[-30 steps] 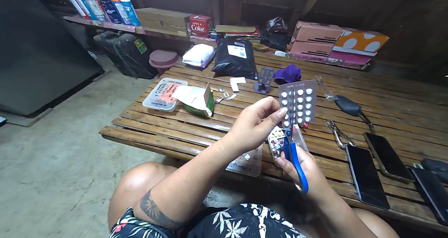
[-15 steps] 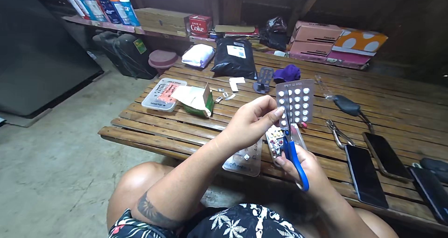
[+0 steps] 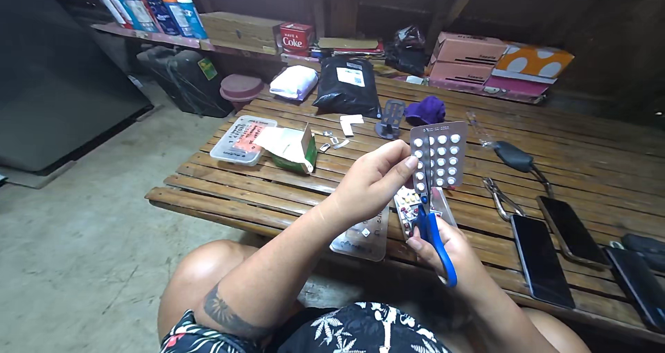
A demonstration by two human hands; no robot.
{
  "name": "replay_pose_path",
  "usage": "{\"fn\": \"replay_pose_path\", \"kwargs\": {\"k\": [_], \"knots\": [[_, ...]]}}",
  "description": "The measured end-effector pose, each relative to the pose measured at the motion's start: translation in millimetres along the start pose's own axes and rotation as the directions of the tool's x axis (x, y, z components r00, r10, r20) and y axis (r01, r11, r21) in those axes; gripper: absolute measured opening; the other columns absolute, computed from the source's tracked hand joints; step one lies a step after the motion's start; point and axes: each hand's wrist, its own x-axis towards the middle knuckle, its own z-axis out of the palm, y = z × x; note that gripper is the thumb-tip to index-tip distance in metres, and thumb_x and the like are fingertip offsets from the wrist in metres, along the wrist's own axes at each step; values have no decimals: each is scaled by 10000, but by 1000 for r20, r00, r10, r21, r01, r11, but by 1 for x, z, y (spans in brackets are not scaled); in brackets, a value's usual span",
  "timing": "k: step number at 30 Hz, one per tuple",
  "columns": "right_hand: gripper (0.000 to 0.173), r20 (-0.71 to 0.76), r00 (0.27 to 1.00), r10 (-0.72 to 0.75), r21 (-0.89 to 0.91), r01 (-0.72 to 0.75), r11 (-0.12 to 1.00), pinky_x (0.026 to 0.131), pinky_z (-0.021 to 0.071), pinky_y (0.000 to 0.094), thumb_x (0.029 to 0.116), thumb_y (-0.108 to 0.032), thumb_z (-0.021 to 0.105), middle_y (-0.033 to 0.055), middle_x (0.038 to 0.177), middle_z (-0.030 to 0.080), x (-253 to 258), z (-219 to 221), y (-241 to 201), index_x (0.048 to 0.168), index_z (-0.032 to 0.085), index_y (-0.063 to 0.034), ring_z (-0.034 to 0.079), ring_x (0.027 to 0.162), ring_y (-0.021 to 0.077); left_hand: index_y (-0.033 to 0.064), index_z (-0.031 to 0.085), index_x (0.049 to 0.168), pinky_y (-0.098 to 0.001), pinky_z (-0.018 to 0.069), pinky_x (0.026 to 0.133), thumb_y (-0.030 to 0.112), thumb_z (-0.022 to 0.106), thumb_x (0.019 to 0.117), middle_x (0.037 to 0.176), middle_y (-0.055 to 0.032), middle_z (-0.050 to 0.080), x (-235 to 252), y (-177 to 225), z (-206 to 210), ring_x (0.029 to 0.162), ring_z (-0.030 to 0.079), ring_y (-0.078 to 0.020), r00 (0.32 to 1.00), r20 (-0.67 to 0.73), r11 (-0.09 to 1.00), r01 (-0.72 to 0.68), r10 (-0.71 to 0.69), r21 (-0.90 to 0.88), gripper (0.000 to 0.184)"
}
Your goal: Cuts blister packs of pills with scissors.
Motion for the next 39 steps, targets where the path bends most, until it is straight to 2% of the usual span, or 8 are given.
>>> {"fn": "replay_pose_path", "kwargs": {"k": [6,18,29,35,39], "knots": [[372,24,999,-25,18,24,1000,575,481,131,941,-523,674,-111,765,587,0,-1,-1,973,608,-159,550,638,-44,31,596,972,-265,584,696,126,425,1081,831,-35,627,0,-1,2,733,646,-89,999,34,1000,11,-12,3,224],[346,2,998,-59,17,59,998,543,458,130,969,-502,650,-117,719,550,0,2,2,937,598,-161,518,602,-49,37,594,981,-276,589,706,135,423,1083,842,-35,633,-1,-2,4,747,654,-95,999,25,999,43,-42,-31,222],[360,-10,999,-41,-29,41,999,506,425,123,950,-518,666,-123,678,527,2,-3,1,882,600,-172,487,560,-54,48,594,972,-271,587,703,145,415,1084,847,-32,638,-1,-1,2,751,656,-95,998,25,997,64,-63,-38,233],[366,-15,1000,-25,-20,25,999,502,432,132,943,-536,668,-122,673,532,2,-3,0,890,604,-179,494,557,-49,48,591,969,-261,581,698,144,408,1083,832,-28,632,-1,0,1,738,647,-88,998,31,998,56,-55,-41,236],[374,7,1000,-25,-20,25,999,505,428,134,944,-536,666,-120,675,529,2,-4,1,890,608,-171,490,560,-49,53,603,1001,-268,572,724,146,396,1062,835,-11,638,0,0,0,760,646,-79,999,-31,999,32,-32,-6,235]]}}
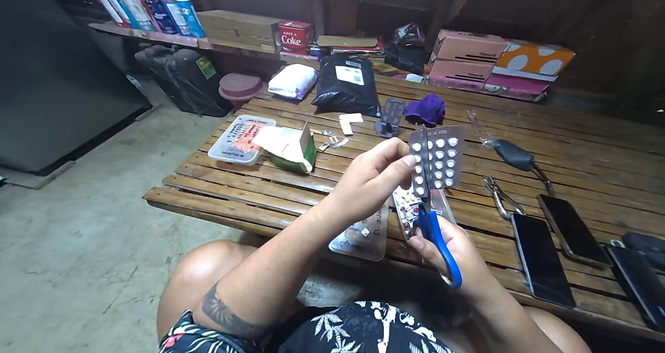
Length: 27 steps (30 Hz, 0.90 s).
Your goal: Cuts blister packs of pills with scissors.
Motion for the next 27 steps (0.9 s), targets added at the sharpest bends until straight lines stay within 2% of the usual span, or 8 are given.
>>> {"fn": "replay_pose_path", "kwargs": {"k": [4,7,11,18,27], "knots": [[346,14,1000,2,16,-2,1000,522,442,130,945,-508,678,-117,689,547,-1,1,0,896,612,-173,507,575,-48,50,581,961,-255,579,684,121,409,1079,822,-23,626,1,-1,1,736,649,-82,996,-44,996,-73,75,51,220],[327,8,1000,0,18,0,1000,526,441,121,948,-483,681,-116,696,557,-2,2,-2,903,612,-167,513,581,-51,38,577,974,-255,583,683,116,409,1080,830,-32,617,1,-1,1,734,645,-86,993,-14,992,-114,115,44,213],[316,11,1000,2,36,-3,999,532,443,123,947,-467,688,-113,709,558,-2,4,-1,917,610,-163,516,592,-47,44,575,979,-268,590,692,125,403,1083,832,-33,629,0,0,2,734,652,-92,997,11,997,-77,77,2,217],[372,18,999,-33,23,33,999,535,437,107,942,-525,671,-117,731,563,-2,3,-1,943,607,-159,508,603,-66,39,574,979,-273,598,705,117,398,1079,847,-34,625,-2,0,4,748,658,-90,998,50,998,-46,49,-48,217],[342,1,999,-54,16,54,998,543,455,119,967,-506,646,-125,715,553,-3,6,-1,926,598,-170,519,604,-64,44,578,971,-287,598,686,138,394,1077,860,-46,633,-2,-2,4,744,662,-108,999,43,998,-20,23,-64,232]]}}
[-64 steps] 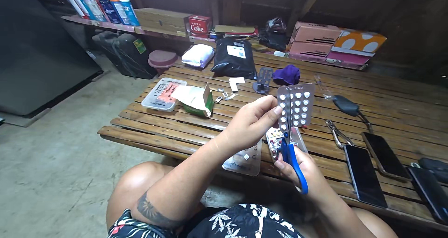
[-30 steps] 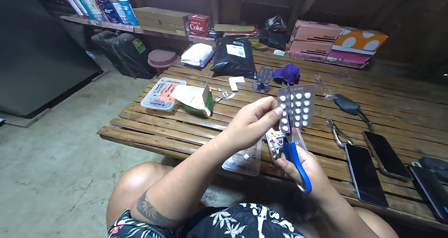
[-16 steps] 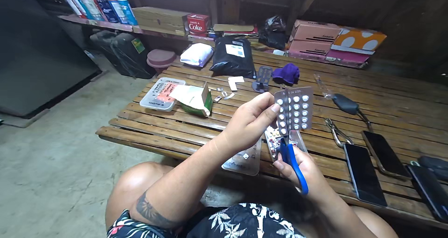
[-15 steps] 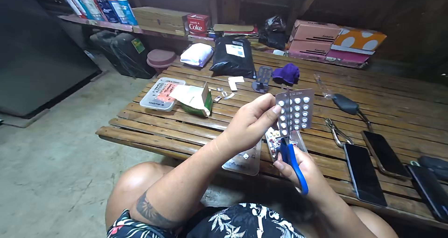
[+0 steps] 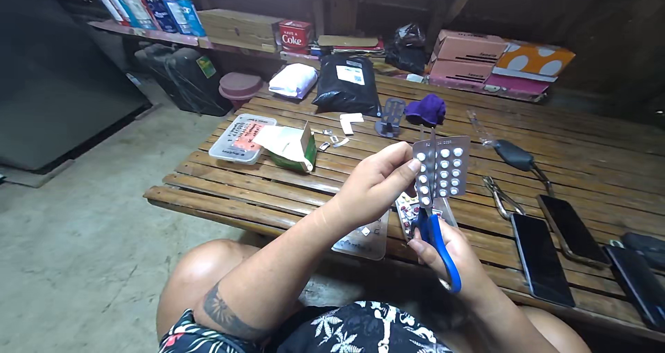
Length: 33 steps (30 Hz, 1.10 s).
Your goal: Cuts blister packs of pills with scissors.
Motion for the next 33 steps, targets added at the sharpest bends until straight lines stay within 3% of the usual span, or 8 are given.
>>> {"fn": "replay_pose_path", "kwargs": {"k": [24,33], "knots": [[369,-7,999,40,-69,-41,997,502,426,125,955,-533,650,-124,666,528,1,-5,0,877,603,-175,488,553,-59,47,592,997,-273,589,684,137,400,1078,849,-40,642,0,0,-1,733,657,-99,999,-8,999,43,-43,-17,227],[349,-36,998,58,-19,-59,998,528,460,138,944,-513,674,-116,703,561,0,0,0,911,615,-170,523,586,-43,52,576,964,-271,582,680,139,396,1079,828,-39,624,0,0,2,720,644,-97,999,4,999,33,-33,-33,231]]}}
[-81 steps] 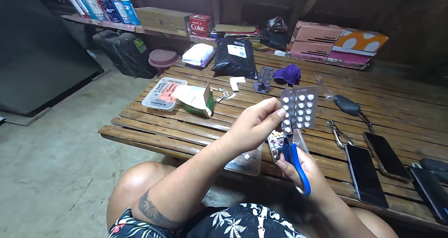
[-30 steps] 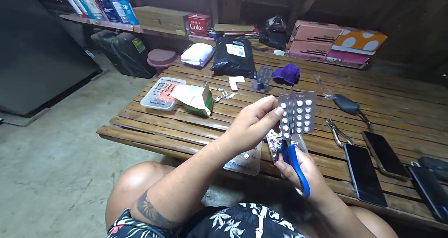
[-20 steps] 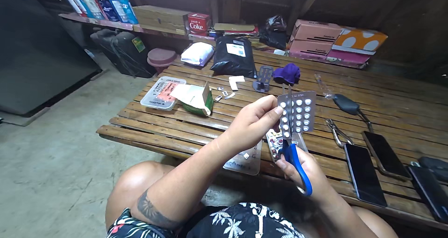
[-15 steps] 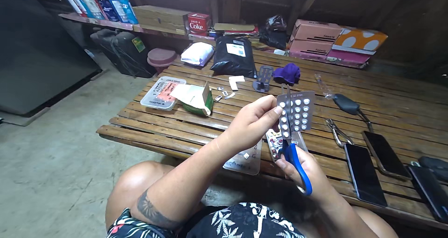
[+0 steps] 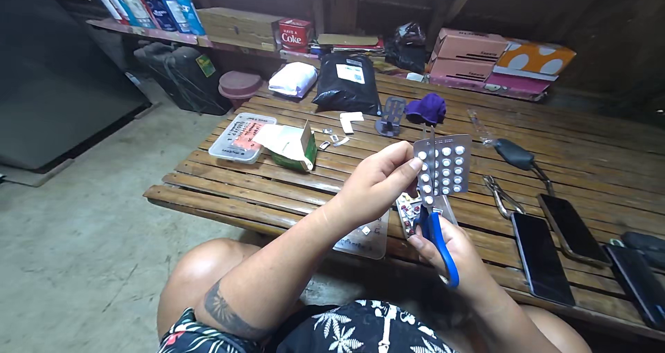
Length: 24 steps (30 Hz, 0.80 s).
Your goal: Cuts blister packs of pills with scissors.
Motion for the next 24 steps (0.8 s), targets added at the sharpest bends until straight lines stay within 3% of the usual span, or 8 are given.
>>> {"fn": "replay_pose_path", "kwargs": {"k": [6,24], "knots": [[408,21,999,-32,18,31,999,578,500,142,948,-523,665,-98,775,598,2,-2,2,987,610,-121,566,648,-36,42,573,963,-278,578,693,137,402,1078,818,-38,619,-1,-5,6,724,639,-96,1000,25,1000,11,-11,4,227],[374,17,1000,0,-10,1,1000,519,448,134,955,-529,651,-119,688,542,4,-6,1,922,615,-158,509,573,-48,59,583,955,-267,565,673,158,404,1078,805,-33,617,0,-5,2,710,631,-98,999,17,999,37,-38,33,239]]}}
